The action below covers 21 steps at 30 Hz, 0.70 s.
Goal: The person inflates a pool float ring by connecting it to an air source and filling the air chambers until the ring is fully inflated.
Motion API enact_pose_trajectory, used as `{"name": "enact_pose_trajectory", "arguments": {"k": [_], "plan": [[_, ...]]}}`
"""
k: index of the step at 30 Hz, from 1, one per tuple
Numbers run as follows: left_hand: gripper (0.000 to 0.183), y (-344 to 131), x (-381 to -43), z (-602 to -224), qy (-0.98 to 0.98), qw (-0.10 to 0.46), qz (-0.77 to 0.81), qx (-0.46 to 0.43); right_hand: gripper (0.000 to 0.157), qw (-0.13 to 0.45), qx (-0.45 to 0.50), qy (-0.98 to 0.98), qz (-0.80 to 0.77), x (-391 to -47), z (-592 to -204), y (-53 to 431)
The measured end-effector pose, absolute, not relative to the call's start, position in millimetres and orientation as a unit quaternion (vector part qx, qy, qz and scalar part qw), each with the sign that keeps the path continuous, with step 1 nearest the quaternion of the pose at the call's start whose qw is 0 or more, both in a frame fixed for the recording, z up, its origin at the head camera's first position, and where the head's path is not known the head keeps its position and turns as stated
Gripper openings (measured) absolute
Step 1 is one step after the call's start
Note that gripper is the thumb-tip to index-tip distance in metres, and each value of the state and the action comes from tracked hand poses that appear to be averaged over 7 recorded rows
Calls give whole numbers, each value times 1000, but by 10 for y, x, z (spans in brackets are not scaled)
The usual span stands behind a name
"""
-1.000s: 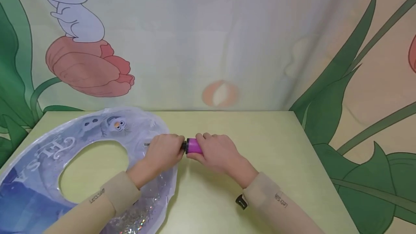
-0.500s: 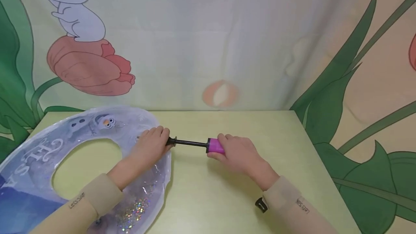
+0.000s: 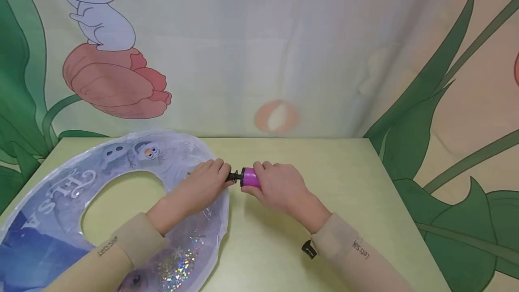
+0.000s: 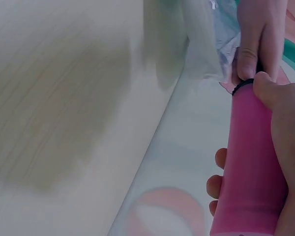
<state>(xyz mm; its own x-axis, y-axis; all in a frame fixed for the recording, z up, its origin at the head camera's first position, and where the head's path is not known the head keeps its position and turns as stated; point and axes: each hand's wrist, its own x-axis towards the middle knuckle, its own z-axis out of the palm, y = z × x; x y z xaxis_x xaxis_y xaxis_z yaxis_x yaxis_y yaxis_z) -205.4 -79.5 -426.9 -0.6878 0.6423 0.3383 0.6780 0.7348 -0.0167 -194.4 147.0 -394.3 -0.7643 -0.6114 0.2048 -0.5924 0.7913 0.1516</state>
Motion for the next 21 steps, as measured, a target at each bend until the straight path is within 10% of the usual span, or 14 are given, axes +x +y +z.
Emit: {"name": "enact_pose_trajectory", "arguments": {"k": [21], "plan": [[12, -1248, -2171, -4267, -911, 173, -92, -364, 51, 73, 276, -958, 34, -2048, -3972, 1828]]}}
